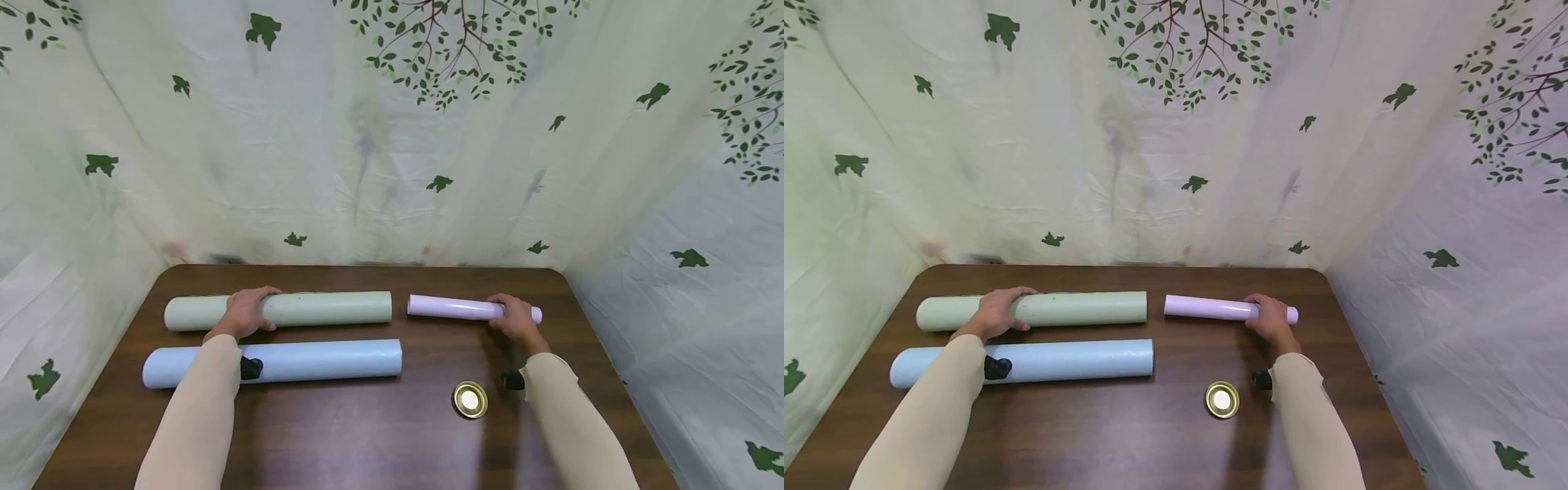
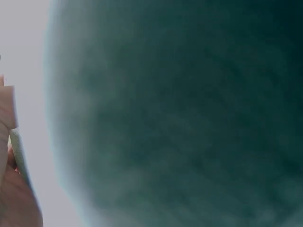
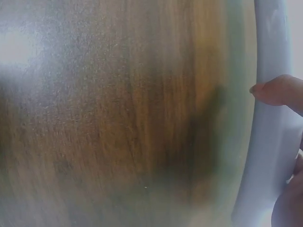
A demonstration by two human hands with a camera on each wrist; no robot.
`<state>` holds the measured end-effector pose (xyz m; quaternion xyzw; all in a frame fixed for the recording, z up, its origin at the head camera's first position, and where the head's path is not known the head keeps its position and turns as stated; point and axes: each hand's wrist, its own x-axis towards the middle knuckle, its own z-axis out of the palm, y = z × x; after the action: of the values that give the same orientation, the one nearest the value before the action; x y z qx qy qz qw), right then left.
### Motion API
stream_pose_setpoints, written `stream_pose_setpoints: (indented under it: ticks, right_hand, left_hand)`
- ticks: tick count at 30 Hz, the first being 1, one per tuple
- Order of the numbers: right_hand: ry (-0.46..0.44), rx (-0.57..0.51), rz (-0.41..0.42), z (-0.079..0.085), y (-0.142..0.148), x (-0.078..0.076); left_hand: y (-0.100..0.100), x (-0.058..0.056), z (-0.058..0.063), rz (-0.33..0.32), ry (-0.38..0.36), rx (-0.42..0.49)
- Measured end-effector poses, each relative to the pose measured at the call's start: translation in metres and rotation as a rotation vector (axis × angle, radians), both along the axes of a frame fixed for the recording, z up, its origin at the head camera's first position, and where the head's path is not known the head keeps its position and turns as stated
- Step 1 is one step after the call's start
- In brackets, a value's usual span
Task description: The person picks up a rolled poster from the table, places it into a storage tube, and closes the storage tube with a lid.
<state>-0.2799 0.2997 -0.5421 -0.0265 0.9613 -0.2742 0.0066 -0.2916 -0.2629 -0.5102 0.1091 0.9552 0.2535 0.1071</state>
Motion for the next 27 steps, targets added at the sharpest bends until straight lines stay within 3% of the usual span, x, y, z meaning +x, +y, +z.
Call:
stream_pose_setpoints:
  ticks: [11, 19, 27]
  right_hand:
    - [0.085, -0.021, 0.029, 0.019, -0.001, 0.010]
    - [0.065, -0.029, 0.020, 0.031, -0.001, 0.014]
    - [0.067, -0.009, 0.035, 0.042, 0.000, 0.017]
  left_hand:
    - [0.001, 0.000, -0.005, -0.031, 0.018, -0.012]
    - [0.007, -0.001, 0.001, -0.037, 0.024, -0.028]
    - [0.007, 0.001, -0.002, -0.030, 0.035, -0.047]
